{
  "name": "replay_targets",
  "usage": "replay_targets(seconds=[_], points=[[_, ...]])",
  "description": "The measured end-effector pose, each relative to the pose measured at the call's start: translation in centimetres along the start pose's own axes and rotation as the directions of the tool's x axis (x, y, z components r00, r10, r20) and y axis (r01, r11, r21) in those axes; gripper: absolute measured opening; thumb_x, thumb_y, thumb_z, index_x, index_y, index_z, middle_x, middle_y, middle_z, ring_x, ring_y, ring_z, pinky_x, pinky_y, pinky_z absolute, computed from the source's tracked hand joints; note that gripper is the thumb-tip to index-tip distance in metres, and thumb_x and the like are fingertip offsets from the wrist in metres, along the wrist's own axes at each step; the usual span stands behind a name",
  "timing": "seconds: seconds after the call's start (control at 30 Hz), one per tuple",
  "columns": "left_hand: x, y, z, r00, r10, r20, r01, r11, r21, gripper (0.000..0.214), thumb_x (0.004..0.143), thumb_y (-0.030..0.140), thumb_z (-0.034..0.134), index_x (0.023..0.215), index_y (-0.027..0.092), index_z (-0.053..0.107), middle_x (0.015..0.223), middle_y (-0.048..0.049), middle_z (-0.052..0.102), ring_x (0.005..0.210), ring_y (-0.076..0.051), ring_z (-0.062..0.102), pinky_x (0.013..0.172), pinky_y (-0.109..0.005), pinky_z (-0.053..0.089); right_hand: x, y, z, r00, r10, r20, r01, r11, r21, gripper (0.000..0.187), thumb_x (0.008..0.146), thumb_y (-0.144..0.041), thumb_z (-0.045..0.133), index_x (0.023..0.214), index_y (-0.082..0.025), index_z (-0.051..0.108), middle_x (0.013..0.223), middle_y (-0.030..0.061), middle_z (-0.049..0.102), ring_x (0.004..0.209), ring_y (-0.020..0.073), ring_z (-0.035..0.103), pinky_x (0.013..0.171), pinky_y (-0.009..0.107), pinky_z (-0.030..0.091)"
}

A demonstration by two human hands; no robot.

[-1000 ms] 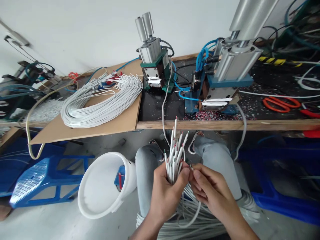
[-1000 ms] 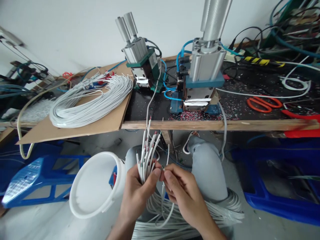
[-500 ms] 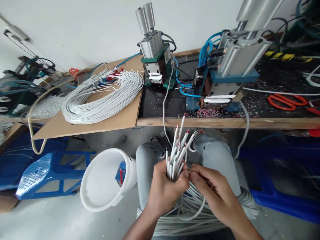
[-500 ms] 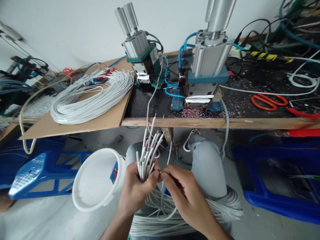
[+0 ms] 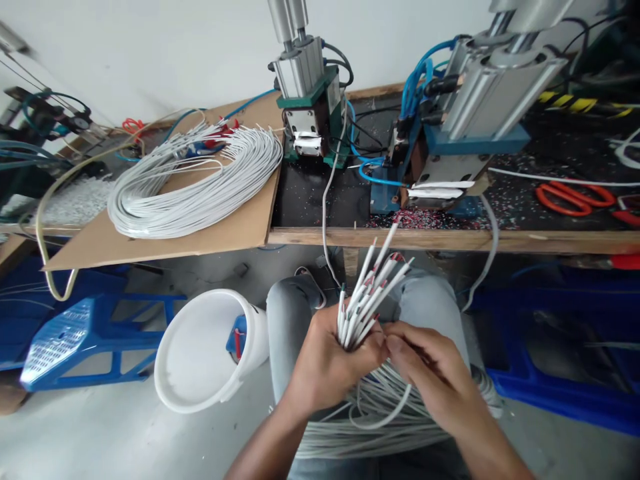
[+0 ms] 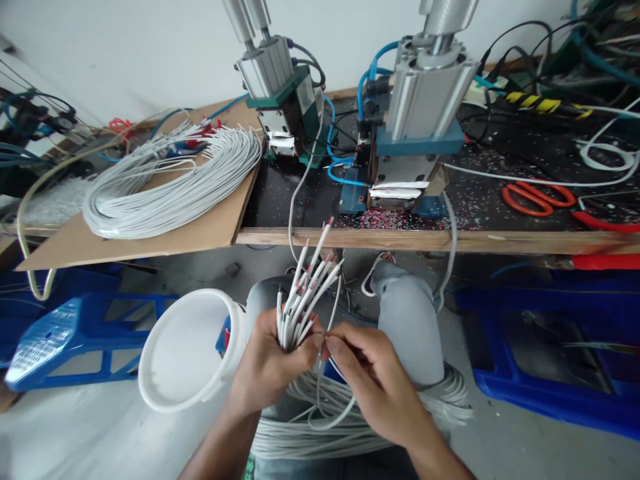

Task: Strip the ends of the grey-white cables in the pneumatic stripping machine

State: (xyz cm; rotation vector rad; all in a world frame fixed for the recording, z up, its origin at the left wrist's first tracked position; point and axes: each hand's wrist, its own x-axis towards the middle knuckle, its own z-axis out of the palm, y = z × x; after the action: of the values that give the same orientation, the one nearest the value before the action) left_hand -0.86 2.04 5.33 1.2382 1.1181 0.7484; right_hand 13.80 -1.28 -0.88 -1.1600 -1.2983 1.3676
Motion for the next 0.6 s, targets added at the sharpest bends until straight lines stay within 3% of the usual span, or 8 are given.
replay_targets(seconds=[0.07, 0.13, 0.2, 0.23, 0.3, 0.37, 0.47, 0.6], points=[[-0.2, -0.9, 0.6, 0.986, 0.022, -0.164, -0.031, 0.998, -0.053, 0.017, 0.085, 0.02, 0.058, 0.069, 0.018, 0.053, 0.062, 0.0028, 0.048, 0.057, -0.011, 0.04, 0.054, -0.023, 0.036, -0.4, 1.2, 1.7, 0.995, 0.066, -0.081, -0.049, 0.981, 0.19, 0.024, 0.093, -0.042, 0.048, 0.08, -0.026, 0.059, 0.056, -0.0064, 0.038, 0.047, 0.0114, 0.034, 0.043, 0.027, 0.026], [-0.4, -1.7, 0.5, 0.965, 0.02, -0.262, -0.037, 0.997, -0.061, 0.018, 0.085, 0.022, 0.059, 0.07, 0.018, 0.052, 0.061, 0.0042, 0.046, 0.055, -0.01, 0.038, 0.052, -0.022, 0.035, -0.4, 1.6, 2.3, 0.986, 0.069, -0.149, -0.034, 0.974, 0.223, 0.027, 0.095, -0.043, 0.043, 0.078, -0.026, 0.056, 0.056, -0.0067, 0.035, 0.048, 0.0114, 0.033, 0.044, 0.027, 0.026], [-0.5, -2.2, -0.4, 0.985, 0.005, -0.17, -0.009, 1.0, -0.019, 0.015, 0.084, 0.018, 0.059, 0.071, 0.017, 0.053, 0.06, 0.0044, 0.047, 0.055, -0.01, 0.036, 0.051, -0.022, 0.033, 0.0, 0.9, 1.4, 0.999, 0.023, -0.028, -0.022, 0.999, 0.038, 0.024, 0.094, -0.038, 0.047, 0.075, -0.025, 0.055, 0.058, -0.0062, 0.039, 0.052, 0.0116, 0.038, 0.05, 0.027, 0.029], [-0.5, -2.3, -1.0, 0.998, -0.015, -0.056, 0.016, 1.0, 0.013, 0.012, 0.082, 0.014, 0.058, 0.071, 0.017, 0.054, 0.06, 0.0042, 0.048, 0.055, -0.009, 0.036, 0.051, -0.021, 0.031, 0.3, 0.3, 0.4, 0.995, 0.011, 0.097, -0.001, 0.995, -0.1, 0.021, 0.093, -0.035, 0.051, 0.075, -0.024, 0.055, 0.06, -0.0057, 0.044, 0.056, 0.012, 0.042, 0.055, 0.028, 0.031], [-0.4, -2.3, -1.9, 0.99, -0.063, 0.127, 0.055, 0.996, 0.072, 0.012, 0.075, 0.006, 0.057, 0.07, 0.016, 0.055, 0.059, 0.0049, 0.047, 0.053, -0.008, 0.034, 0.048, -0.021, 0.028, 1.0, -0.8, -1.5, 0.936, 0.046, 0.35, 0.061, 0.956, -0.287, 0.022, 0.092, -0.03, 0.052, 0.072, -0.024, 0.054, 0.062, -0.0056, 0.048, 0.059, 0.012, 0.045, 0.06, 0.028, 0.032], [-0.3, -2.1, -2.0, 0.993, -0.052, 0.103, 0.044, 0.996, 0.079, 0.014, 0.074, 0.003, 0.056, 0.07, 0.016, 0.055, 0.059, 0.0054, 0.045, 0.054, -0.008, 0.033, 0.049, -0.02, 0.027, 1.3, -1.3, -2.3, 0.925, 0.046, 0.377, 0.084, 0.943, -0.321, 0.021, 0.093, -0.03, 0.051, 0.073, -0.025, 0.054, 0.064, -0.0052, 0.051, 0.061, 0.0123, 0.046, 0.061, 0.029, 0.033], [-0.4, -2.3, -0.7, 0.984, 0.018, -0.18, -0.017, 1.0, 0.007, 0.015, 0.082, 0.011, 0.057, 0.069, 0.017, 0.053, 0.061, 0.0048, 0.045, 0.057, -0.009, 0.036, 0.052, -0.02, 0.033, 0.8, 0.0, 0.0, 0.998, 0.001, 0.058, 0.004, 0.996, -0.089, 0.02, 0.093, -0.035, 0.051, 0.077, -0.026, 0.057, 0.061, -0.0054, 0.047, 0.055, 0.0121, 0.042, 0.053, 0.028, 0.031], [-0.9, -3.1, 1.0, 0.935, -0.037, -0.354, -0.011, 0.991, -0.131, 0.015, 0.087, 0.022, 0.062, 0.073, 0.017, 0.058, 0.059, 0.0043, 0.049, 0.053, -0.009, 0.04, 0.05, -0.02, 0.036, -0.5, 2.4, 5.3, 0.961, 0.126, -0.246, -0.032, 0.935, 0.353, 0.029, 0.093, -0.043, 0.049, 0.071, -0.026, 0.053, 0.053, -0.0066, 0.036, 0.048, 0.0115, 0.031, 0.044, 0.027, 0.025]])
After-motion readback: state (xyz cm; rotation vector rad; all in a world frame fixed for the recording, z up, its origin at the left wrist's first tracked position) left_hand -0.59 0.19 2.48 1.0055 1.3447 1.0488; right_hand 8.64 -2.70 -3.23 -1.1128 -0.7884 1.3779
